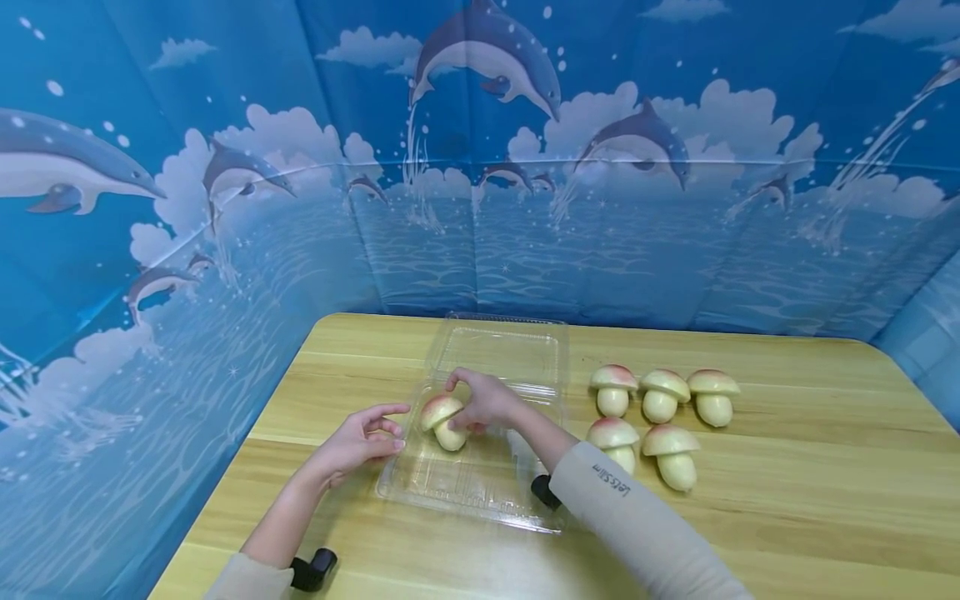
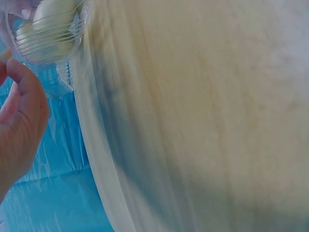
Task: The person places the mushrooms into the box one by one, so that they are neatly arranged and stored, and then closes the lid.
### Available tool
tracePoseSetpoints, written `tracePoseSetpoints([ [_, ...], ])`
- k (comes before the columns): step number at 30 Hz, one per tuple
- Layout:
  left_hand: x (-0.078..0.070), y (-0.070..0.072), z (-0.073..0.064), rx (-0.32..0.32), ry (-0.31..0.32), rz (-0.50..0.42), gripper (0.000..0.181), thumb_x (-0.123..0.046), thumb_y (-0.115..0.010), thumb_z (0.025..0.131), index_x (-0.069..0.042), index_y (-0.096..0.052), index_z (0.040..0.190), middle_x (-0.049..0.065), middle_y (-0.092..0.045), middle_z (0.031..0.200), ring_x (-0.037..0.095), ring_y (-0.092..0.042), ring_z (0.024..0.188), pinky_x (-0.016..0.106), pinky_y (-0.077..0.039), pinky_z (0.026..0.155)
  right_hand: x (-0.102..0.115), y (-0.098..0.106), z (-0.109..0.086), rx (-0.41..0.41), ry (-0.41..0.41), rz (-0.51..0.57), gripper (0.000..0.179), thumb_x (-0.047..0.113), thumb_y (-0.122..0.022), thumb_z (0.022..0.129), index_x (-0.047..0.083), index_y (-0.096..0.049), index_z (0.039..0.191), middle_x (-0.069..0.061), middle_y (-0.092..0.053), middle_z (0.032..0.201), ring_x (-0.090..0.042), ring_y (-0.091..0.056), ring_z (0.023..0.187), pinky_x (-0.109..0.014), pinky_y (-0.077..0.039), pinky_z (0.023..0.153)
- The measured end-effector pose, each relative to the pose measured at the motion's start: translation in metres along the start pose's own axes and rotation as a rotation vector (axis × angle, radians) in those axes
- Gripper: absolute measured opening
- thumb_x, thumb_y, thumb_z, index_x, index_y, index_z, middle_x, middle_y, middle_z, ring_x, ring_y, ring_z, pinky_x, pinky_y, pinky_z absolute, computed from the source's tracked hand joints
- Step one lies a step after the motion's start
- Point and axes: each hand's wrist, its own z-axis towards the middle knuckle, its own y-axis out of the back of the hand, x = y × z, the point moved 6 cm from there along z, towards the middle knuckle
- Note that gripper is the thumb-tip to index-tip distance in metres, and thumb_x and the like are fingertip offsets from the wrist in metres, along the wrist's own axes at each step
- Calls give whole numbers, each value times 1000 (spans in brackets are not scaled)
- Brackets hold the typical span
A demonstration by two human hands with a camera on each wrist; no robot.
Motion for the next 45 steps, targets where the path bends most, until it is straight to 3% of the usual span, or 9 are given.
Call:
tracePoseSetpoints([
  [7, -2, -1, -1, 6, 1, 6, 62, -4, -65, 85, 3, -36, 138, 10, -51, 97, 15, -56, 80, 25, -50, 70, 1, 4, -8, 67, -18, 133, 46, 0, -73, 76, 10, -51, 115, -9, -62, 72, -19, -56, 60, -34, -52, 61],
  [15, 0, -1, -1, 11, -10, 15, 62, -5, -66, 84, 3, -37, 138, 10, -51, 97, 16, -57, 81, 25, -50, 71, 2, 17, -21, 105, -17, 234, 43, 1, -71, 79, 3, -54, 119, -12, -65, 85, -38, -62, 91, -46, -52, 76],
  [19, 0, -1, -1, 12, -11, 12, 61, -4, -66, 84, 3, -37, 138, 10, -51, 97, 16, -57, 81, 25, -50, 71, 2, 29, -30, 116, 3, 284, 46, 4, -70, 81, 1, -52, 123, -11, -65, 88, -38, -60, 95, -47, -51, 78],
  [26, -1, -2, -2, 6, -9, 8, 61, -4, -66, 84, 3, -37, 138, 9, -51, 96, 15, -57, 80, 25, -50, 70, -6, 57, -50, 67, 16, 347, 45, 6, -69, 82, 3, -53, 123, -10, -64, 91, -38, -60, 97, -50, -49, 82],
  [31, -1, -3, -3, -1, -5, -4, 62, -3, -65, 84, 3, -36, 138, 9, -52, 95, 15, -56, 79, 24, -50, 69, -14, 79, -68, 39, 25, 376, 46, 7, -68, 83, 3, -51, 125, -10, -64, 94, -30, -63, 93, -52, -47, 86],
  [45, -3, -7, -7, -18, -16, 3, 60, -3, -64, 85, 4, -36, 137, 8, -52, 93, 15, -56, 79, 23, -49, 68, -45, 136, -131, -52, 37, 350, 55, 15, -67, 86, -1, -41, 132, -17, -57, 110, -24, -61, 95, -43, -51, 81],
])
